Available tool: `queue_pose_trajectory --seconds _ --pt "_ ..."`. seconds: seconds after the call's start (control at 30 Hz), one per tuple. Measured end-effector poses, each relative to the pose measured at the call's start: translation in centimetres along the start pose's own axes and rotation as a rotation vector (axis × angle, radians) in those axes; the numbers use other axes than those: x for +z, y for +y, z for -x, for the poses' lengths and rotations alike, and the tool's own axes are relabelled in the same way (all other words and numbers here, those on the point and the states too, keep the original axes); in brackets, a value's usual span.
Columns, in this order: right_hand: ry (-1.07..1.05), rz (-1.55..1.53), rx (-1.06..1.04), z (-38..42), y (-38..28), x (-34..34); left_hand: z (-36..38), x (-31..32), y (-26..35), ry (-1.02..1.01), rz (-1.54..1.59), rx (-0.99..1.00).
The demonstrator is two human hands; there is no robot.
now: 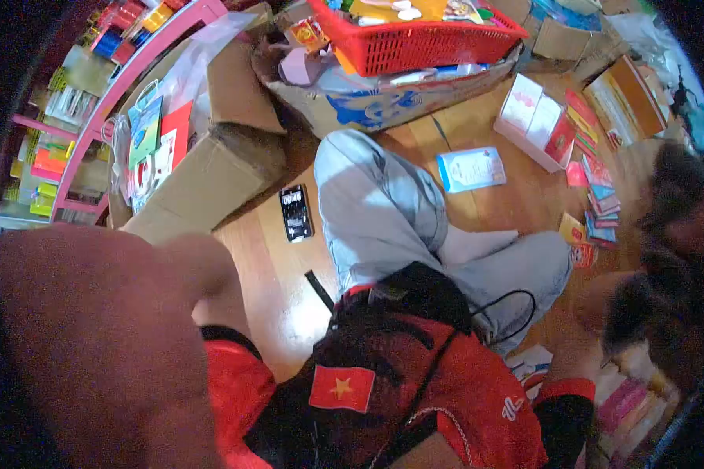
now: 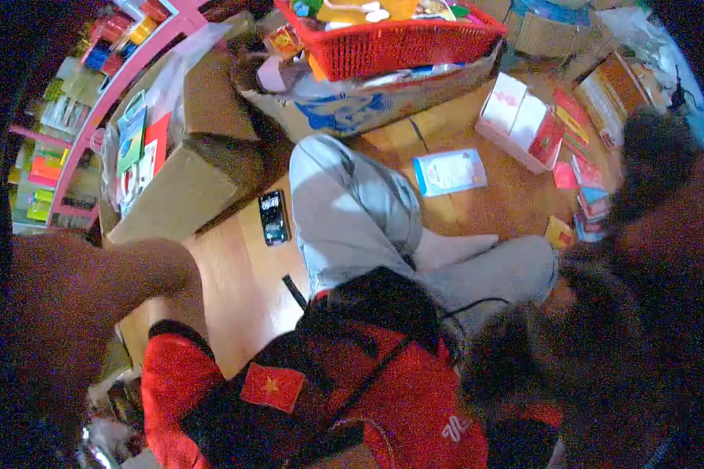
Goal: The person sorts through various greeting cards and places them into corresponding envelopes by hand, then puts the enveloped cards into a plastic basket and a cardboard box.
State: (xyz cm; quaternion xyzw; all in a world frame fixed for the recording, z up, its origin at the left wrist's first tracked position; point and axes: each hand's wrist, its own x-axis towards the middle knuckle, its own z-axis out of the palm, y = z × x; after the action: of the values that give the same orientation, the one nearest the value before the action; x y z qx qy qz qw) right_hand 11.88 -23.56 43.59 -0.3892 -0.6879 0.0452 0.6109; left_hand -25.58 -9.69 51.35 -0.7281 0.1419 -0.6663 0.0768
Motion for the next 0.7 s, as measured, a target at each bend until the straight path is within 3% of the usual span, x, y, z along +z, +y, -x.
queue_pose_trajectory --seconds 0.07,0.23,0.7 --pt "-0.03 0.014 -0.077 -0.9 -2.1 0.1 -1.2 -0.6 0.8 -0.191 0.041 -0.075" --pt "-0.001 0.059 -0.166 -2.1 -3.0 0.2 -2.3 -1.0 1.5 -0.393 0.053 -0.168" --pt "0.052 0.115 -0.219 -1.5 -2.4 -0.5 -1.6 -1.1 3.0 -0.179 0.027 -0.04"
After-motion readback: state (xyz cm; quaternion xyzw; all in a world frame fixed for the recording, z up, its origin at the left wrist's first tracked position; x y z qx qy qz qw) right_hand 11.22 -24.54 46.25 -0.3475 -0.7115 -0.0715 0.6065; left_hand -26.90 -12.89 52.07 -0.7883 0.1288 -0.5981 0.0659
